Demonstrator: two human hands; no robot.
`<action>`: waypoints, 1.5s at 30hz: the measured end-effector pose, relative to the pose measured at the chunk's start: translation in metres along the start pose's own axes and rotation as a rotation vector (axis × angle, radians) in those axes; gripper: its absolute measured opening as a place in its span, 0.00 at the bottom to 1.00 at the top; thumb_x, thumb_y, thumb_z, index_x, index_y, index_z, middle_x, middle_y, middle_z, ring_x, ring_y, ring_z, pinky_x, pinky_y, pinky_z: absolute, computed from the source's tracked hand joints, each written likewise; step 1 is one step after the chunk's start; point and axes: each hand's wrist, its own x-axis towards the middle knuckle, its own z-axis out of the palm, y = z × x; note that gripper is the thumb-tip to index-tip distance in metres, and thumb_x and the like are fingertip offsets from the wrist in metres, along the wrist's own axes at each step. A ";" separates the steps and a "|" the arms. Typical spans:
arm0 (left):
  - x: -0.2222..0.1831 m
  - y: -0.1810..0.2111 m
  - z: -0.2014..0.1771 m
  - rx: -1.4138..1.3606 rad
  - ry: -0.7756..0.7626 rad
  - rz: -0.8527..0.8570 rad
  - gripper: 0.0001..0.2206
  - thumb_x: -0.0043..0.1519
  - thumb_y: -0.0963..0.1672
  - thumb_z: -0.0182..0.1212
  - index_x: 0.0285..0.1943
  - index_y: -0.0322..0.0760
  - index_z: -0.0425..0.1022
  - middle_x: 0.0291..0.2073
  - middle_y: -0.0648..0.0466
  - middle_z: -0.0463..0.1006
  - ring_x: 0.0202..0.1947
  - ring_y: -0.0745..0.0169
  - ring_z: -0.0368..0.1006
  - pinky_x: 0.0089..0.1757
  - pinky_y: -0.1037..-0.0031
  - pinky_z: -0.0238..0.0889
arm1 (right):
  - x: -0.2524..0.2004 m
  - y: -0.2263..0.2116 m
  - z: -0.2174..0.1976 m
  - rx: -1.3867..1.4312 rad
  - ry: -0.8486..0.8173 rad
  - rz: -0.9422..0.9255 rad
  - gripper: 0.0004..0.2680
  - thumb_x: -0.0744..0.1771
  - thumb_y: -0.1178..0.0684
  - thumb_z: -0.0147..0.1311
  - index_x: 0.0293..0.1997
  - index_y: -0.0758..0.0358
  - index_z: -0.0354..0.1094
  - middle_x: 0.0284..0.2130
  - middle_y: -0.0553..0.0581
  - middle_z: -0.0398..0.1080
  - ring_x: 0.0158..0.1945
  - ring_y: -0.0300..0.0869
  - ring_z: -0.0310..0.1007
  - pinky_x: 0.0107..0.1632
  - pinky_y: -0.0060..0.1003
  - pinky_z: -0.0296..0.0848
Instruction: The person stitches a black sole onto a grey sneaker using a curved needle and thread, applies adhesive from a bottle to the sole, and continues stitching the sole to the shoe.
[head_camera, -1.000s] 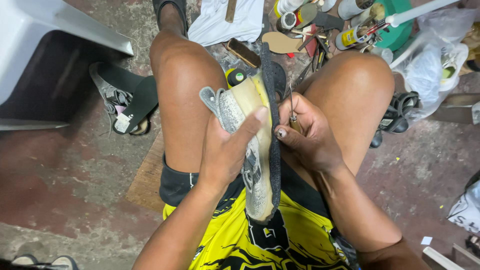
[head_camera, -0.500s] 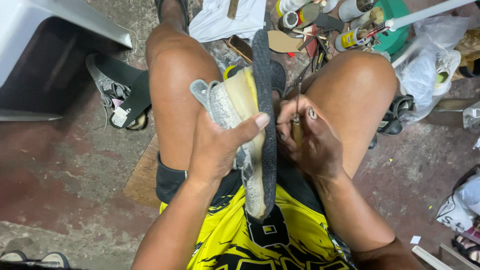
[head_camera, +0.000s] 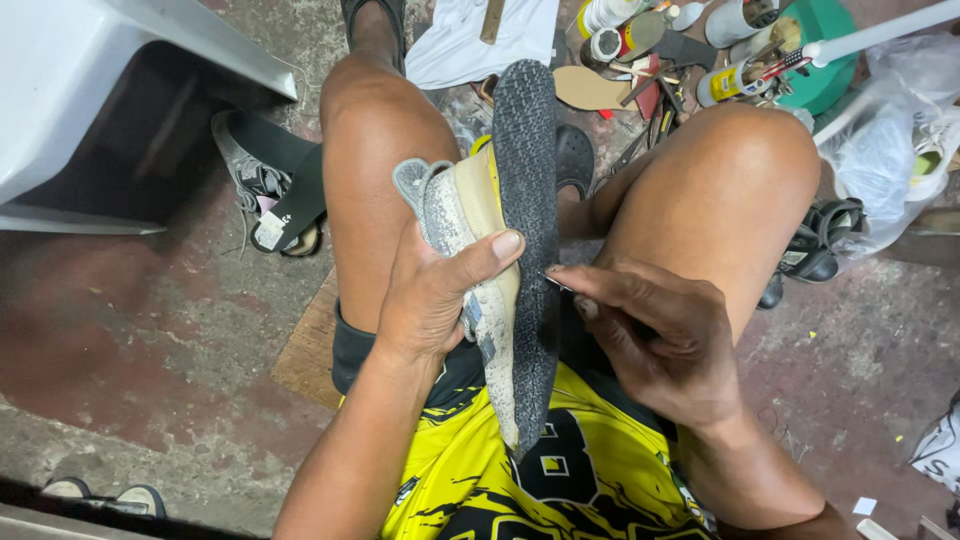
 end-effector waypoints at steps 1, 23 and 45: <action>0.000 0.000 0.001 0.020 0.005 0.005 0.29 0.57 0.40 0.71 0.68 0.24 0.67 0.52 0.48 0.78 0.51 0.61 0.75 0.55 0.69 0.68 | -0.001 0.001 0.000 -0.009 0.015 -0.011 0.09 0.68 0.65 0.55 0.54 0.68 0.74 0.30 0.53 0.73 0.29 0.33 0.70 0.35 0.27 0.66; -0.015 0.012 0.008 0.559 0.143 0.068 0.14 0.55 0.38 0.72 0.48 0.31 0.75 0.36 0.57 0.78 0.35 0.72 0.73 0.39 0.77 0.69 | -0.007 0.047 0.027 0.797 0.016 0.382 0.10 0.73 0.51 0.45 0.53 0.64 0.70 0.29 0.48 0.68 0.26 0.28 0.60 0.31 0.20 0.59; -0.016 0.012 0.008 0.469 0.124 0.093 0.25 0.54 0.39 0.72 0.61 0.27 0.72 0.47 0.54 0.79 0.45 0.68 0.75 0.49 0.75 0.70 | -0.009 0.010 0.012 -0.015 -0.010 0.046 0.13 0.65 0.66 0.56 0.55 0.59 0.73 0.34 0.56 0.77 0.35 0.42 0.80 0.38 0.34 0.76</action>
